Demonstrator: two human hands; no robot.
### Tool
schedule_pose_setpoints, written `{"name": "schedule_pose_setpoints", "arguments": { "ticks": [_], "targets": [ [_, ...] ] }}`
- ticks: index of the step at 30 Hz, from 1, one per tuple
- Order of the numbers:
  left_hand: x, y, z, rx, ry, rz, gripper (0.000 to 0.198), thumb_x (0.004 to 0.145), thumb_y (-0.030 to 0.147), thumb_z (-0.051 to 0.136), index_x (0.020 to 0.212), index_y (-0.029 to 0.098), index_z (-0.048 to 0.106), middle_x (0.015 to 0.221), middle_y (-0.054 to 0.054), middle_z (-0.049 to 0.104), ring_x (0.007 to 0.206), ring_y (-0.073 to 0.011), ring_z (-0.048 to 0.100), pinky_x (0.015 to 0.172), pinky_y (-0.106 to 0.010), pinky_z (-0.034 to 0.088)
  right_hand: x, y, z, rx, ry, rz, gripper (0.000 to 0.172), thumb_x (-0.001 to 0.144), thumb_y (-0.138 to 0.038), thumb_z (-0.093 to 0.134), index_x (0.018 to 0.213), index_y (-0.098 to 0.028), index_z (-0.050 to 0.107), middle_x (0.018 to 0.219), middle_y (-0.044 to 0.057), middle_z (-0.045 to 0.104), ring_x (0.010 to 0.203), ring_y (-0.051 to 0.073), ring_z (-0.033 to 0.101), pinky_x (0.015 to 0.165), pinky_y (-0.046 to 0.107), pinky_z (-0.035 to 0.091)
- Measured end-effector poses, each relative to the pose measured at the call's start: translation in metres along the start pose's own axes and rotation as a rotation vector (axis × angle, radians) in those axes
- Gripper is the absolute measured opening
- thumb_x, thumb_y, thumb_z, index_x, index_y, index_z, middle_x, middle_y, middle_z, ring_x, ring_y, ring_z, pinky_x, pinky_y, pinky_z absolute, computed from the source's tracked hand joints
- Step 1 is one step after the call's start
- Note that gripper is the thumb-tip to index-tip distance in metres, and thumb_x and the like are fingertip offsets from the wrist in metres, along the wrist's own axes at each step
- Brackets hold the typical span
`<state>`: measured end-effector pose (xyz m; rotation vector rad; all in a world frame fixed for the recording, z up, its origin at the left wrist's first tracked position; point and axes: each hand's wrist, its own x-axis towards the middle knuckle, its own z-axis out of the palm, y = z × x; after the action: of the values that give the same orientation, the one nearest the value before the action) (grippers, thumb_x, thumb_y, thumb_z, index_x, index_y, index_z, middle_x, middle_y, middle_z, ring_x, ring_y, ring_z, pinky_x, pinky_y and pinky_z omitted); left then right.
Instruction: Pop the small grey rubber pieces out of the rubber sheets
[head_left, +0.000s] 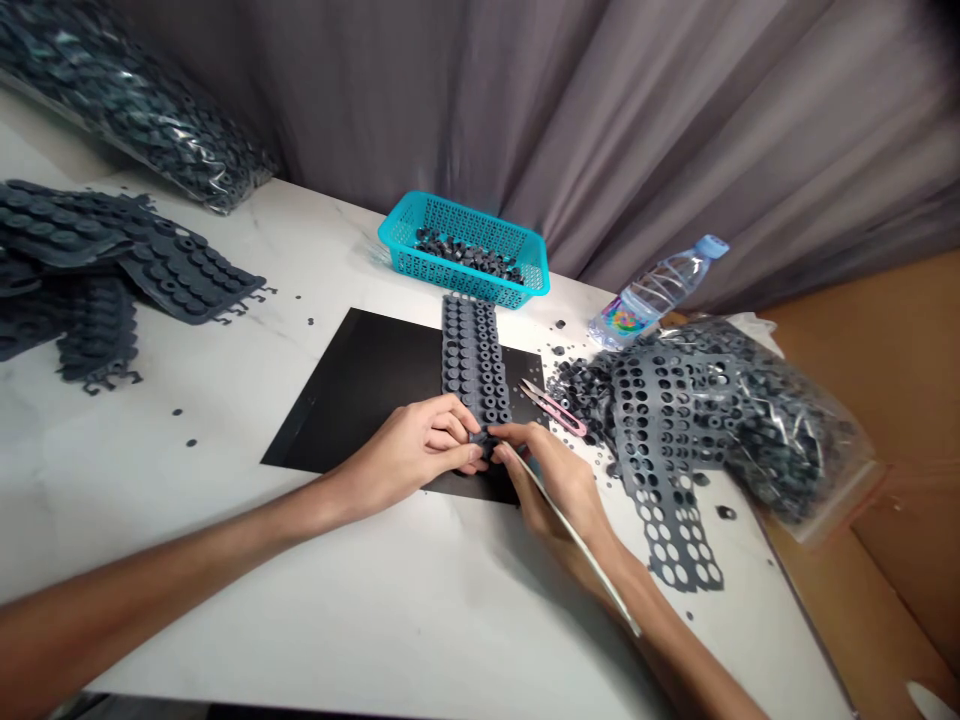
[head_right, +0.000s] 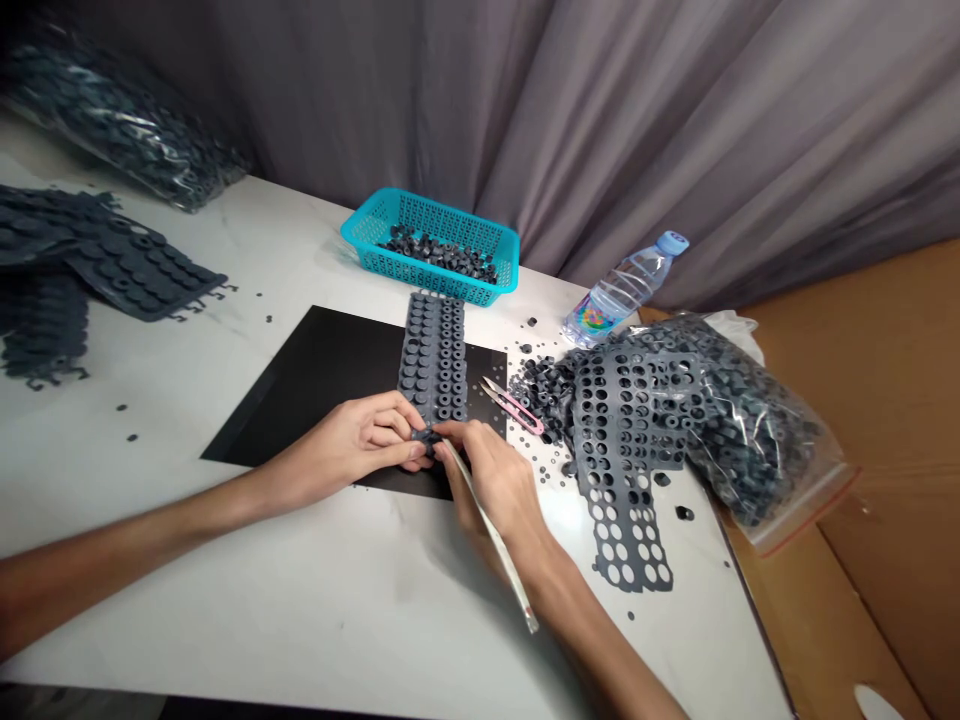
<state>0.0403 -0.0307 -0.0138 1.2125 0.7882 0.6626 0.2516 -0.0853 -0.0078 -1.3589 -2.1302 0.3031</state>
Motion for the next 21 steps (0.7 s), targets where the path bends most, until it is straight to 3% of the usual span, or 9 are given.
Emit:
{"name": "schedule_pose_setpoints", "arguments": {
  "ticks": [7,14,21],
  "targets": [
    [-0.002,-0.001,-0.006,0.019,-0.052,-0.007,0.023,0.091,0.029,0.073,0.105,0.017,0.060,0.086,-0.003,0.073,0.092,-0.0234,0.078,0.084,-0.033,0.059,0.003,0.004,-0.019,0.158,0.075,0.167,0.020,0.103,-0.031,0.061,0.121,-0.024,0.068,0.101,0.003,0.075,0.084,0.018,0.071,0.083,0.030,0.054],
    [-0.001,-0.001,-0.011,0.037,-0.115,0.013,0.029,0.089,0.030,0.076,0.110,0.019,0.060,0.092,-0.002,0.073,0.094,-0.0188,0.073,0.085,-0.030,0.054,0.004,-0.002,-0.024,0.236,-0.070,0.032,0.012,0.098,-0.028,0.070,0.108,-0.022,0.069,0.099,0.003,0.075,0.085,0.017,0.071,0.079,0.027,0.055],
    [-0.002,0.001,-0.010,0.060,-0.112,0.019,0.030,0.087,0.031,0.078,0.108,0.019,0.060,0.089,-0.001,0.072,0.092,-0.0189,0.072,0.084,-0.030,0.054,0.007,-0.003,-0.022,0.178,-0.084,-0.032,0.009,0.101,-0.029,0.065,0.105,-0.021,0.068,0.095,0.004,0.073,0.081,0.017,0.068,0.077,0.028,0.054]
  ]
}}
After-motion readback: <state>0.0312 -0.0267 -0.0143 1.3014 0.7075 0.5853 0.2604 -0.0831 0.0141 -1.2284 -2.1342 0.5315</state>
